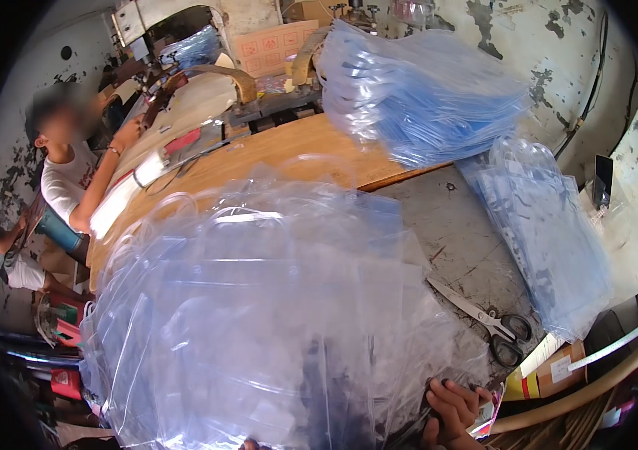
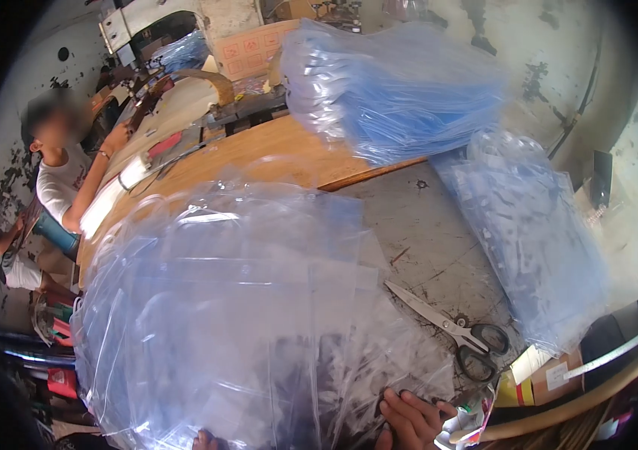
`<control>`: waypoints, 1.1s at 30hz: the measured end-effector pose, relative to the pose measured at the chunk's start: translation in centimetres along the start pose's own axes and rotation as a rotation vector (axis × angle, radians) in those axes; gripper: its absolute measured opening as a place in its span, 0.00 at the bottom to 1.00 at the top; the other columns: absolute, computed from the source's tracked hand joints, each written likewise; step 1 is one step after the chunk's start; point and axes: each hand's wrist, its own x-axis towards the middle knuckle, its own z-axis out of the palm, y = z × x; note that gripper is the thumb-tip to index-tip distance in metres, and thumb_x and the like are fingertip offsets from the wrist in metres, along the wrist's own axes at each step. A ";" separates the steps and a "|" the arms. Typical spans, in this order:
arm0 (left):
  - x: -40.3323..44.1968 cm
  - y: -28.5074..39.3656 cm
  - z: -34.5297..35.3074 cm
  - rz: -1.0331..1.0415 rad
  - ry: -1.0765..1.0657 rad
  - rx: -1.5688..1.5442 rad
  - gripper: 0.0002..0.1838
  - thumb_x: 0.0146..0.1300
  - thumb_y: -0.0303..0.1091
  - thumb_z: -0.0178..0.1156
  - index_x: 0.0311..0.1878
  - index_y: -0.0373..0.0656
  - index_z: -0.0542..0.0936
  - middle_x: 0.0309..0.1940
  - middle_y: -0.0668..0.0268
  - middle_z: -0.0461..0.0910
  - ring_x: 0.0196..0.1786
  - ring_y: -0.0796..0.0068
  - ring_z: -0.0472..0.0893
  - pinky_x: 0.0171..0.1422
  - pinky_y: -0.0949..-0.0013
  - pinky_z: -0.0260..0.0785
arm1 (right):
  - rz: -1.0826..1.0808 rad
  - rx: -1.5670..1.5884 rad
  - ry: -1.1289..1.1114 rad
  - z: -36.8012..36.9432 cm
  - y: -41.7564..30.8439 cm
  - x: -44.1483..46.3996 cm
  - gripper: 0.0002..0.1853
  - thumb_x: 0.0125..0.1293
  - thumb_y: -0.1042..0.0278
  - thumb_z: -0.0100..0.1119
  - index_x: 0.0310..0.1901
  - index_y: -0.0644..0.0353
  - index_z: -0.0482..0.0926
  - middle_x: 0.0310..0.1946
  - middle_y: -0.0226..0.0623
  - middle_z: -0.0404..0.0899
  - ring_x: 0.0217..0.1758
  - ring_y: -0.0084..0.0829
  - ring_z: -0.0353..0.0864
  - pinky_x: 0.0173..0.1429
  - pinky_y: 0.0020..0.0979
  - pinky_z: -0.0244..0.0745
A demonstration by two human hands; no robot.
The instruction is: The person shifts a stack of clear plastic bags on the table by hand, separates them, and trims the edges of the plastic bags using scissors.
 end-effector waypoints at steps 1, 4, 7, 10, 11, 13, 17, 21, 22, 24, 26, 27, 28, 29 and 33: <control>1.5 1.2 -0.6 -0.036 0.010 -0.038 0.21 0.65 0.44 0.46 0.56 0.46 0.75 0.56 0.60 0.76 0.59 0.63 0.74 0.58 0.59 0.60 | -0.027 -0.025 0.002 0.0 0.1 0.0 0.17 0.63 0.61 0.46 0.40 0.63 0.81 0.38 0.41 0.83 0.44 0.37 0.80 0.60 0.37 0.57; 3.9 3.4 -1.2 -0.113 0.032 -0.093 0.23 0.66 0.44 0.43 0.58 0.44 0.75 0.56 0.59 0.75 0.59 0.62 0.73 0.58 0.60 0.60 | -0.012 -0.089 -0.039 0.1 0.5 -1.1 0.17 0.59 0.60 0.47 0.41 0.60 0.80 0.40 0.37 0.83 0.46 0.35 0.78 0.61 0.40 0.55; 4.8 3.7 -0.5 -0.092 0.060 -0.056 0.25 0.66 0.44 0.39 0.59 0.42 0.73 0.59 0.59 0.73 0.60 0.62 0.73 0.58 0.61 0.59 | 0.014 -0.109 -0.083 0.1 0.7 -1.4 0.17 0.54 0.58 0.46 0.37 0.57 0.80 0.42 0.34 0.83 0.49 0.34 0.76 0.64 0.42 0.48; 5.6 3.8 -0.8 -0.047 0.017 -0.023 0.26 0.66 0.45 0.39 0.60 0.42 0.73 0.59 0.59 0.73 0.60 0.63 0.73 0.58 0.62 0.58 | 0.001 -0.105 -0.077 0.1 0.8 -1.1 0.17 0.55 0.58 0.46 0.37 0.57 0.81 0.42 0.32 0.83 0.50 0.30 0.76 0.65 0.39 0.47; 5.7 3.9 -0.8 -0.070 0.018 -0.039 0.26 0.65 0.46 0.40 0.61 0.44 0.72 0.60 0.61 0.72 0.61 0.64 0.72 0.60 0.62 0.57 | 0.007 -0.122 -0.075 0.1 0.7 -1.0 0.17 0.56 0.57 0.46 0.36 0.55 0.83 0.43 0.30 0.83 0.50 0.26 0.76 0.65 0.35 0.45; 6.0 4.1 -0.9 -0.065 0.002 -0.029 0.26 0.65 0.46 0.41 0.61 0.45 0.72 0.61 0.62 0.71 0.62 0.64 0.71 0.61 0.61 0.56 | 0.011 -0.118 -0.075 0.1 0.7 -1.0 0.17 0.56 0.57 0.46 0.36 0.55 0.83 0.43 0.29 0.83 0.50 0.26 0.76 0.65 0.36 0.45; 6.6 3.8 -1.3 -0.029 -0.114 0.002 0.27 0.66 0.46 0.41 0.63 0.41 0.68 0.64 0.58 0.67 0.64 0.62 0.68 0.65 0.59 0.52 | 0.032 -0.100 -0.084 0.1 0.5 -0.9 0.16 0.56 0.58 0.48 0.37 0.56 0.82 0.44 0.29 0.83 0.51 0.27 0.75 0.65 0.36 0.46; 7.1 3.9 -1.5 0.011 -0.070 -0.014 0.28 0.62 0.47 0.45 0.64 0.46 0.69 0.64 0.63 0.68 0.64 0.63 0.69 0.65 0.59 0.53 | 0.034 -0.098 -0.094 0.0 0.4 -0.8 0.15 0.56 0.58 0.49 0.38 0.56 0.82 0.45 0.29 0.82 0.51 0.27 0.75 0.65 0.36 0.47; 7.4 3.9 -1.7 0.012 -0.070 -0.013 0.28 0.62 0.47 0.45 0.64 0.46 0.69 0.64 0.63 0.68 0.64 0.63 0.69 0.65 0.59 0.53 | 0.033 -0.093 -0.092 0.0 0.4 -0.7 0.15 0.56 0.59 0.49 0.38 0.56 0.82 0.45 0.29 0.82 0.52 0.28 0.75 0.65 0.36 0.47; 8.0 4.0 -2.3 0.071 -0.138 0.100 0.22 0.67 0.41 0.45 0.59 0.40 0.71 0.54 0.59 0.74 0.60 0.68 0.72 0.63 0.59 0.61 | 0.032 -0.091 -0.090 0.0 0.4 -0.7 0.15 0.56 0.59 0.49 0.38 0.56 0.82 0.45 0.30 0.82 0.52 0.28 0.75 0.65 0.36 0.47; 8.0 3.9 -2.3 0.082 -0.133 0.114 0.22 0.67 0.42 0.46 0.59 0.39 0.71 0.55 0.61 0.74 0.60 0.69 0.72 0.62 0.61 0.62 | 0.030 -0.083 -0.078 0.0 0.3 -0.7 0.15 0.56 0.59 0.49 0.38 0.56 0.82 0.45 0.29 0.82 0.52 0.28 0.75 0.64 0.35 0.47; 8.1 3.8 -2.2 0.094 -0.128 0.127 0.22 0.67 0.43 0.47 0.58 0.39 0.71 0.55 0.63 0.73 0.59 0.70 0.73 0.61 0.64 0.62 | 0.035 -0.088 -0.077 0.0 0.3 -0.6 0.15 0.56 0.59 0.49 0.38 0.56 0.82 0.45 0.29 0.82 0.52 0.28 0.75 0.64 0.35 0.47; 7.8 3.8 -2.0 0.103 -0.131 0.122 0.22 0.67 0.43 0.47 0.58 0.39 0.71 0.55 0.63 0.73 0.59 0.70 0.73 0.61 0.64 0.62 | 0.031 -0.085 -0.078 0.0 0.3 -0.6 0.14 0.56 0.59 0.50 0.38 0.55 0.82 0.45 0.28 0.82 0.52 0.27 0.75 0.64 0.35 0.48; 7.5 3.8 -1.6 0.059 -0.096 0.040 0.26 0.64 0.45 0.47 0.62 0.42 0.69 0.60 0.62 0.70 0.62 0.66 0.70 0.63 0.61 0.57 | 0.032 -0.087 -0.079 0.0 0.3 -0.6 0.14 0.56 0.59 0.50 0.38 0.55 0.82 0.46 0.28 0.82 0.52 0.27 0.76 0.64 0.35 0.48; 7.0 3.8 -1.2 0.015 -0.055 -0.071 0.29 0.62 0.47 0.45 0.65 0.45 0.67 0.65 0.60 0.67 0.65 0.62 0.68 0.65 0.58 0.52 | 0.057 -0.075 -0.089 -0.2 0.1 -0.4 0.14 0.56 0.59 0.50 0.39 0.53 0.82 0.46 0.25 0.82 0.51 0.24 0.76 0.63 0.35 0.48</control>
